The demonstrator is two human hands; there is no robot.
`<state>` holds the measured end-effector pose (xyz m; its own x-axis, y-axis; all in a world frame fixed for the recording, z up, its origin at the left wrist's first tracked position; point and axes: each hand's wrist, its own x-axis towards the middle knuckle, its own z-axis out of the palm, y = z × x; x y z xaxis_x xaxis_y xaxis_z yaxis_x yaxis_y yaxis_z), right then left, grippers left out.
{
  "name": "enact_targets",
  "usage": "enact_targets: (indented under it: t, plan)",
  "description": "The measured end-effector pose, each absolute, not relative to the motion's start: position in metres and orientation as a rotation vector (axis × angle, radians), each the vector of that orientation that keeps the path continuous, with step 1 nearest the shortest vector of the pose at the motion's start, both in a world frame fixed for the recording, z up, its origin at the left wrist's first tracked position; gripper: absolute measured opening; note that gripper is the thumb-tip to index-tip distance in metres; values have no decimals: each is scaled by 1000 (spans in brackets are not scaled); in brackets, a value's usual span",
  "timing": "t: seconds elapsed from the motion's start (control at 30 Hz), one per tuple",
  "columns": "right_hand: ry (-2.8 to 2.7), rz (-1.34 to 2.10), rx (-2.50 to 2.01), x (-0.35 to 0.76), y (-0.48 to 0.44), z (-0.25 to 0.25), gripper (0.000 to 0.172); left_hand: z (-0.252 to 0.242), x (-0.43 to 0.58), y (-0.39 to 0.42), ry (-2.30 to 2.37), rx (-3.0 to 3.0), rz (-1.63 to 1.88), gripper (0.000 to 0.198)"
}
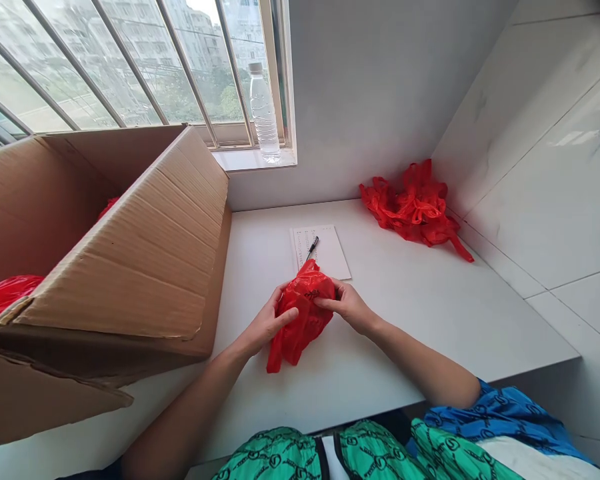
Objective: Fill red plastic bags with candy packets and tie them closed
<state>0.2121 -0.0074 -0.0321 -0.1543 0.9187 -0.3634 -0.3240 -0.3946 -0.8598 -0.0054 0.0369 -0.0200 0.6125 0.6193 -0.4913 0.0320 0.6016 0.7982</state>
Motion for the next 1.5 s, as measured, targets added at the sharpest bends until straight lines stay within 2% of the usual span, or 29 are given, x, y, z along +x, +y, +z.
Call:
enact_targets:
  t: [0.13,0.23,0.37,0.57,0.77,0.93,1.03,1.13,1.27,1.37,1.5]
  plan:
    - [-889,1811,-1142,214,-8,-27,44,-17,-2,34,957,859,374,48]
    - [-864,1900,-1073,218,-7,-24,50,-15,0,35,993,775,432,47]
    - [-780,1818,-1122,221,-3,-30,33,-12,1,37,1005,739,484,47]
    - [-812,1763,-1119,225,-1,-32,29,-9,0,38,1026,739,488,41]
    - [-757,1925,-1056,213,-7,-27,53,-7,0,35,992,950,404,34]
    - [-690,1844,-1119,206,-8,-38,43,-7,-1,37,979,862,462,40]
    - [-679,1809,-1108,211,-5,-39,42,-10,-2,40,1043,832,542,37]
    - [-684,1906,-1019,213,-4,-29,51,-13,-2,41,1070,861,607,40]
    - [-656,2093,-835,206,-6,-17,67,-14,-1,40,1023,803,634,54]
    - [-690,2057,-902,198,-10,-19,73,-13,-2,40,954,702,602,60]
    - [-711,1940,-1045,195,-12,-28,53,-11,-1,41,979,684,562,57]
